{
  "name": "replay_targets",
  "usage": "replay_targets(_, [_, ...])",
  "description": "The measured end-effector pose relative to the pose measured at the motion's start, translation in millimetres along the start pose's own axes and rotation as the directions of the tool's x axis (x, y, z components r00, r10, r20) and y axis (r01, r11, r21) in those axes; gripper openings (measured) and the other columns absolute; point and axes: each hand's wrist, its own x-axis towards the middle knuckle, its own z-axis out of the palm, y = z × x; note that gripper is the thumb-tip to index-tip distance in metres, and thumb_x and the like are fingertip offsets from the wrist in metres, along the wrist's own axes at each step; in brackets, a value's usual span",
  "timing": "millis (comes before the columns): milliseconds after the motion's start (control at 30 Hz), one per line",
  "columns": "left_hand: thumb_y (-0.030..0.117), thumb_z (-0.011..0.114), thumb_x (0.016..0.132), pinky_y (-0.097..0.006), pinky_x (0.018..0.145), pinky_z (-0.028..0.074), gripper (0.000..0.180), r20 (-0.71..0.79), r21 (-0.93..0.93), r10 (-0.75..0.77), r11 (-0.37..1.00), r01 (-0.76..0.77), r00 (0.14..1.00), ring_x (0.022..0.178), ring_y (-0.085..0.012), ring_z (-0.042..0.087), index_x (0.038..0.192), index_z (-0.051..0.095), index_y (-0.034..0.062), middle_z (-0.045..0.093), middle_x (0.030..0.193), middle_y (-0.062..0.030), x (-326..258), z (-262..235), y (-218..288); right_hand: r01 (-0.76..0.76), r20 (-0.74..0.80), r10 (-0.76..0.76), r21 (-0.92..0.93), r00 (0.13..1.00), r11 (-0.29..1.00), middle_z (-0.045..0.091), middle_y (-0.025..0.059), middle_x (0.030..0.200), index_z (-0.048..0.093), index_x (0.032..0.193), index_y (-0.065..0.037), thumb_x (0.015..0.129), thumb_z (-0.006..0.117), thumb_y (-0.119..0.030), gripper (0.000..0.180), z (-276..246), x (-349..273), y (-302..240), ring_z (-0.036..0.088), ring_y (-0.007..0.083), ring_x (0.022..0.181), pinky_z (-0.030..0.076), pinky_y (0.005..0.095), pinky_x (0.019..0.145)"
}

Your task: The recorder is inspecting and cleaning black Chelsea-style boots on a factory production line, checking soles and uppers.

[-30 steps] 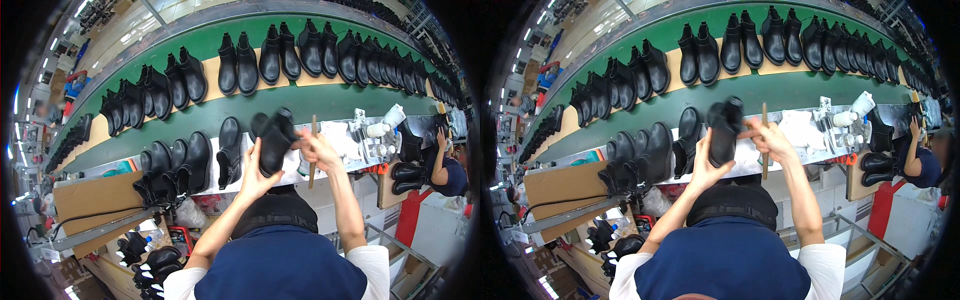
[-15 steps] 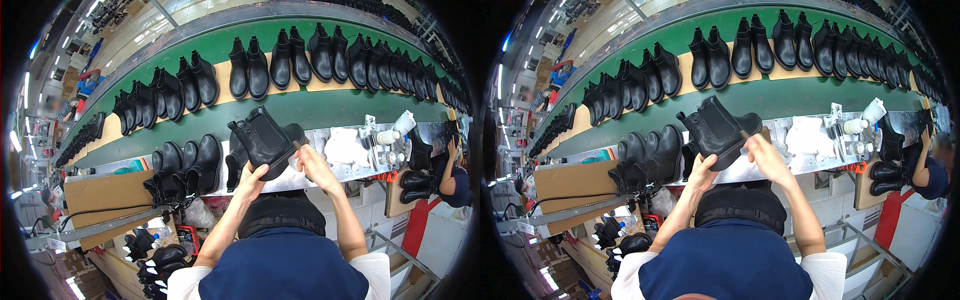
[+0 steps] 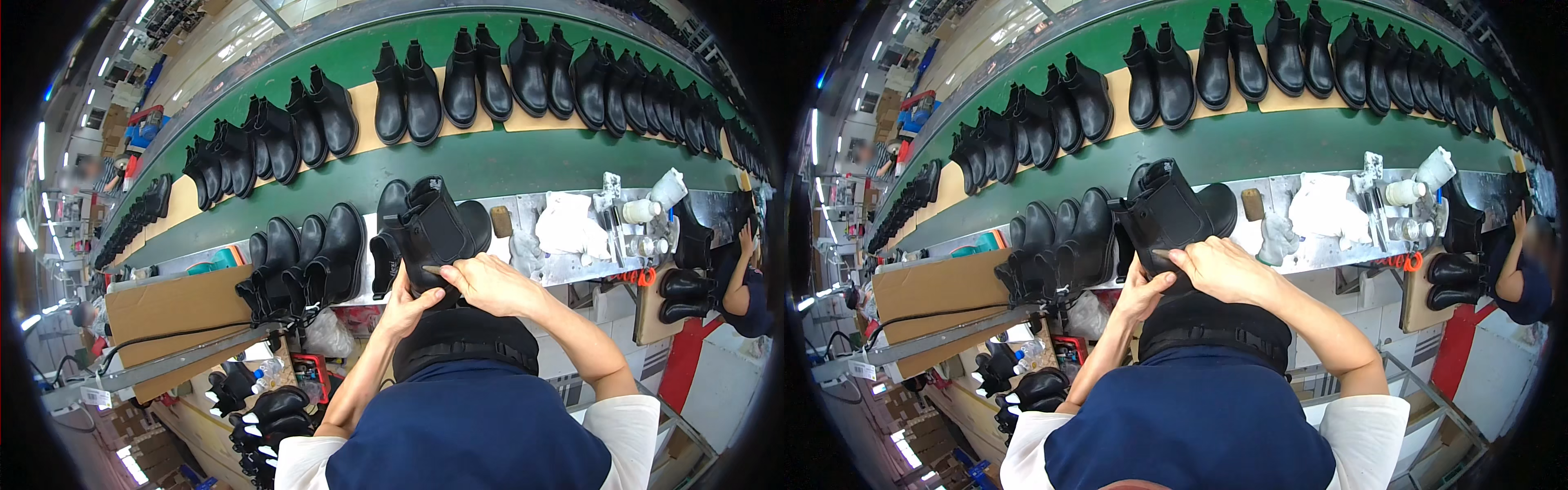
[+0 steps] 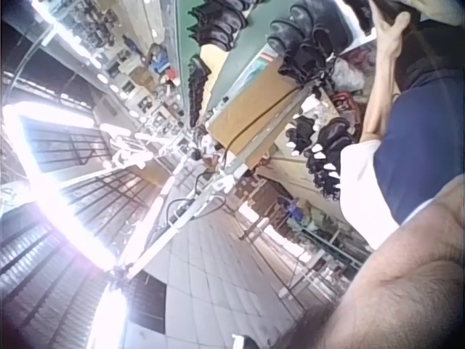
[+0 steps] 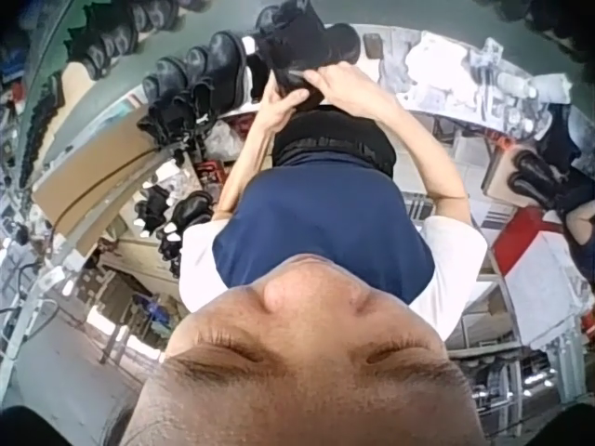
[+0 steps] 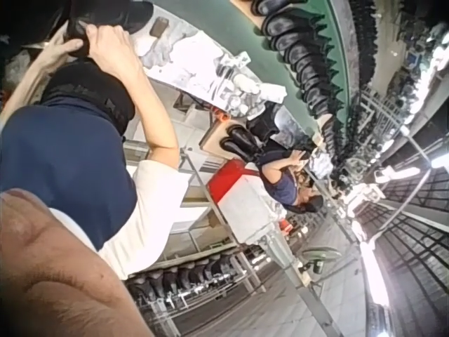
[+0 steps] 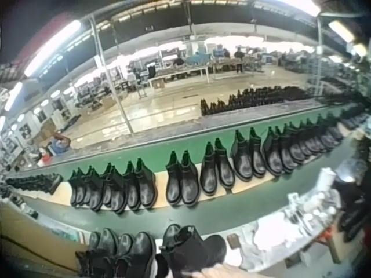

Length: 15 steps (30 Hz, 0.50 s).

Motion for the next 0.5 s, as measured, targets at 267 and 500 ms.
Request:
replay_targets(267, [-0.003, 0.071, 0.073, -0.031, 0.099, 0.037, 0.07, -0.014, -0.163, -0.02, 0.986, 0.018, 1.0, 0.114, -0.0148, 0.048, 0.132, 0.035, 0.0077, 0.05, 0.122, -0.0047, -16.6, -3.6, -10.2, -0.005, 0.083, -0.001, 0.08, 0.997, 0.997, 0.056, 0.0283, 0.065, 0.056, 0.077, 0.007, 0.097, 0.038, -0.03, 0.046, 2.3, -10.0, 3.0, 0.058, 0.0456, 0.069, 0.046, 0.0478, 0.06])
replay_targets(500, [-0.003, 0.07, 0.075, -0.03, 0.098, 0.039, 0.063, 0.016, -0.113, -0.022, 0.993, 0.024, 1.0, 0.11, -0.0131, 0.05, 0.128, 0.039, 0.0073, 0.053, 0.116, -0.0039, -13.3, -8.0, -5.3, 0.099, 0.056, -0.096, -0.065, 0.994, 0.993, 0.055, 0.0284, 0.06, 0.055, 0.073, 0.009, 0.096, 0.043, -0.028, 0.045, 0.4, -3.9, -8.2, 0.059, 0.044, 0.063, 0.047, 0.0458, 0.052])
